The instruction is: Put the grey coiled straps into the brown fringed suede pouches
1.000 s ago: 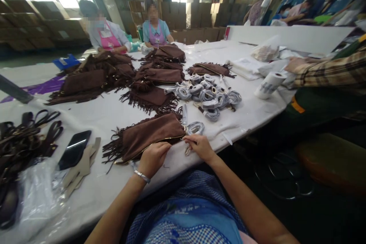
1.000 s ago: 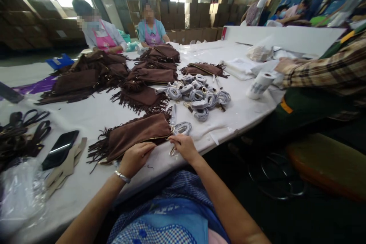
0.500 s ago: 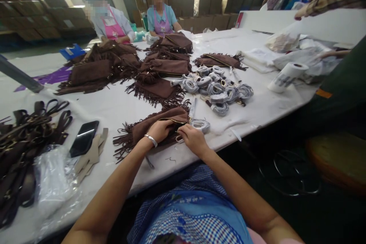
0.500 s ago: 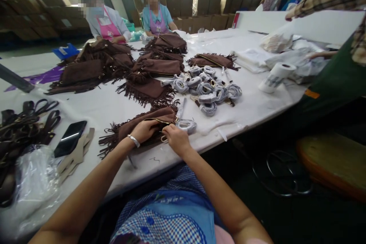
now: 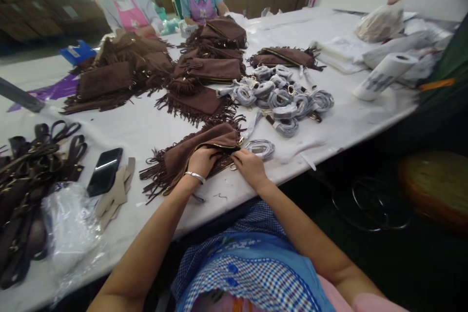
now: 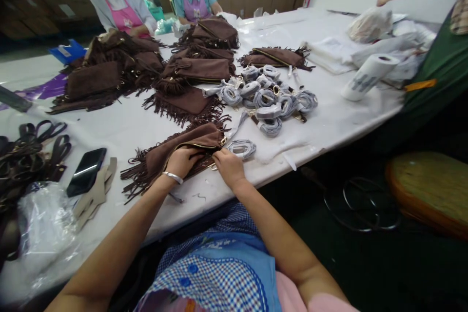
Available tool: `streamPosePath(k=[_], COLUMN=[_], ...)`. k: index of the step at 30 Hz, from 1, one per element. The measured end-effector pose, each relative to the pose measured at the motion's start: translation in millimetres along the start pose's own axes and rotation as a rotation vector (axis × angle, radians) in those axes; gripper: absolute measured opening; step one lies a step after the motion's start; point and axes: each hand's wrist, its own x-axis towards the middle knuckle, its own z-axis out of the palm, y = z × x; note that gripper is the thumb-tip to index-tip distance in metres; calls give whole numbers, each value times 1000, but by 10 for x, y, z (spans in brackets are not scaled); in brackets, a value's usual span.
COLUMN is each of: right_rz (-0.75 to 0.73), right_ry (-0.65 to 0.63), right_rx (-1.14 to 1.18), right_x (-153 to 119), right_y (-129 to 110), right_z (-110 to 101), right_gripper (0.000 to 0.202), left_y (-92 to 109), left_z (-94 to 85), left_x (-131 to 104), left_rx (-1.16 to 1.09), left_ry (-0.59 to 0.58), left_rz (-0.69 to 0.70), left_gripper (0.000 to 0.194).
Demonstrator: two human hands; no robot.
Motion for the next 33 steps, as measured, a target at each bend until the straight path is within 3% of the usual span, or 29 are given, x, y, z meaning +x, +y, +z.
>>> streamPosePath(k=[4,10,18,25,33], right_rz=[-3,4,19,-69,-101], right_ry=[5,36,41,85,74], right_rx=[-4,-4,-24,92,51], right_x=[-4,-12,-5,-97,-103], right_y=[-6,-3,-37,5,-6], right_z=[6,29,24,52,15], right_gripper=[21,20,20,19,17], left_y=[-44,24,65,-26,-75], left_z=[-28,71,20,-35,-13], left_x=[60,-25,59,12,26], left_rx=[-45,-41,30,-151,-234], left_ry=[-34,56,-122,-218,-189], left_rz=[-23,-59,65,188,168], left_gripper=[24,20,19,12,10])
